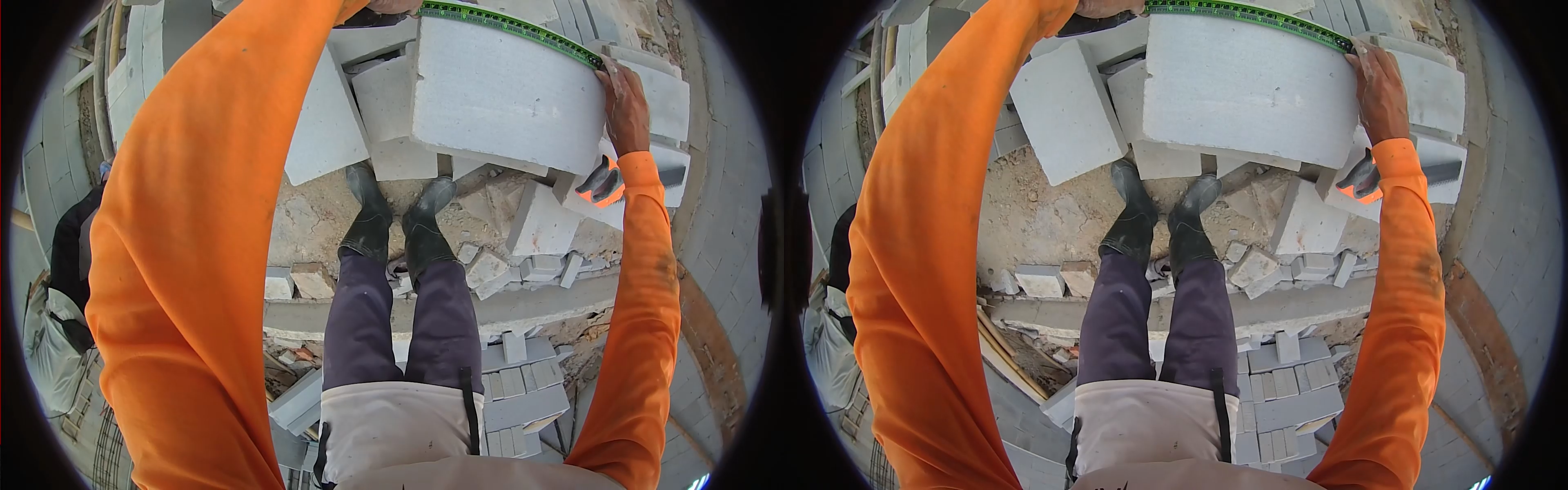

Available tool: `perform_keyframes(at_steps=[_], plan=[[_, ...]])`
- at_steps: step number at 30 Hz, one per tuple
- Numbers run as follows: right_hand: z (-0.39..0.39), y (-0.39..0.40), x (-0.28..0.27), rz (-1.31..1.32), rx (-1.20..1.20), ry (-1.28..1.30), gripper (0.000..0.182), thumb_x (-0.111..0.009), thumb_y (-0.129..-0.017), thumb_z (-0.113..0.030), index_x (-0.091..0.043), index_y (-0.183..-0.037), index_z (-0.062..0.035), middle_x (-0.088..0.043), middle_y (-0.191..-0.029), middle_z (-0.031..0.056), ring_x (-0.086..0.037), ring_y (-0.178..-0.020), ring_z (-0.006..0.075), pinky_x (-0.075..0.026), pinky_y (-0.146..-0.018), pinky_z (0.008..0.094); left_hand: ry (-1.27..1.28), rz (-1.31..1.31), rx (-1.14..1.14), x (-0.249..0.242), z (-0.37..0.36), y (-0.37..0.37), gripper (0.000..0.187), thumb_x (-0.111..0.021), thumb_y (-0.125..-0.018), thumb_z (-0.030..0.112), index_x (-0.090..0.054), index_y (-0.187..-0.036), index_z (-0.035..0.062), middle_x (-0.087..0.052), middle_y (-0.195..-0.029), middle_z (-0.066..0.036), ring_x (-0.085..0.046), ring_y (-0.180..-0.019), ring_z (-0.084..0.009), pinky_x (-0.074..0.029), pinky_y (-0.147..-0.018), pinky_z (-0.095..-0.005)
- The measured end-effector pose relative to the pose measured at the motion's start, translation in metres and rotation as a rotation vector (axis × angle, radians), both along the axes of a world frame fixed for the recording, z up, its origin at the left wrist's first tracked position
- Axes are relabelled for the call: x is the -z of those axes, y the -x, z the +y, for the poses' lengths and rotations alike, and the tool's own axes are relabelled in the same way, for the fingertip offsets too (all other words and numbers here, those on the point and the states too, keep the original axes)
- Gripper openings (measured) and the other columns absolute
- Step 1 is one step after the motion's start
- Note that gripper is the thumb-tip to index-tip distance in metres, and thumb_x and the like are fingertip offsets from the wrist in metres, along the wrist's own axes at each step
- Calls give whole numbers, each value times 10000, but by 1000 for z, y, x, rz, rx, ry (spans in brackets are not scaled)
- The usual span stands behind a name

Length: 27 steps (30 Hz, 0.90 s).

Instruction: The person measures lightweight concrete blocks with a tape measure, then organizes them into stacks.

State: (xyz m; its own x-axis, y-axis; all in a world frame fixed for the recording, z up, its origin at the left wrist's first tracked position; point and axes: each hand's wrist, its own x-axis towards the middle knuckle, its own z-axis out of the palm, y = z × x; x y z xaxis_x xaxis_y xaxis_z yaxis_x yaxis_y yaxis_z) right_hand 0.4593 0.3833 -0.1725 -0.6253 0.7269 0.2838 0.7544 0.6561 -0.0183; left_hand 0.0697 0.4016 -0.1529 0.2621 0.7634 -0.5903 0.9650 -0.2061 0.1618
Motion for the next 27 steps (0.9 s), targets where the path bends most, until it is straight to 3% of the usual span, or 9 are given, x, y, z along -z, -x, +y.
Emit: perform_keyframes(at_steps=[2, 5, 8, 11, 14, 17, 27], plan=[[-2, 2, -2, 8, 10, 12, 229, -610, -917, -61, -634, -1129, 22, -638, -1039, 152, -594, -959, 334, -496, -866, 382, -9, 92, 228, 31, 11, 6, 372, -489, -836, 235, -707, -1014, -9, -664, -1091, -259, -641, -1024, -405, -506, -885, -428], [-7, 1, -2, 0, 30, 41, 255, -607, -923, -78, -627, -1166, -2, -633, -1050, 150, -600, -956, 328, -502, -854, 386, 37, 19, -45, 16, 2, -2, 375, -494, -828, 230, -701, -1018, -18, -656, -1083, -279, -638, -1022, -410, -506, -881, -433], [-8, -4, 0, -25, 32, 36, 292, -604, -936, -114, -620, -1221, -48, -628, -1078, 148, -616, -958, 318, -517, -837, 389, 6, -95, -148, -5, -13, -1, 375, -499, -825, 234, -699, -1014, -21, -655, -1076, -278, -635, -1017, -413, -500, -885, -440], [-9, -5, 2, -17, 34, 33, 285, -603, -938, -117, -621, -1213, -43, -628, -1072, 147, -616, -956, 318, -517, -831, 391, 10, -11, 56, 30, 0, 2, 377, -484, -832, 234, -699, -1016, -16, -662, -1069, -260, -633, -1012, -413, -494, -889, -443], [-12, -7, 3, -14, 37, 33, 276, -604, -936, -112, -622, -1200, -32, -627, -1069, 149, -614, -958, 319, -516, -827, 389, 4, -76, -12, -3, -17, -2, 360, -479, -839, 212, -697, -1018, -11, -665, -1075, -242, -638, -1015, -400, -498, -889, -437], [-17, -5, 0, -1, 22, 34, 270, -607, -933, -103, -621, -1189, -20, -626, -1067, 151, -610, -960, 322, -513, -828, 387, -90, 102, 504, 31, -6, 3, 336, -482, -844, 189, -700, -1005, -10, -671, -1059, -234, -650, -1006, -381, -512, -876, -430], [-33, -3, -5, 17, 26, 80, 286, -614, -910, -48, -619, -1194, -15, -624, -1031, 141, -590, -959, 317, -500, -849, 386, -170, 263, 794, 35, -21, -3, 274, -510, -840, 172, -747, -923, 63, -721, -948, -160, -701, -905, -309, -554, -781, -424]])
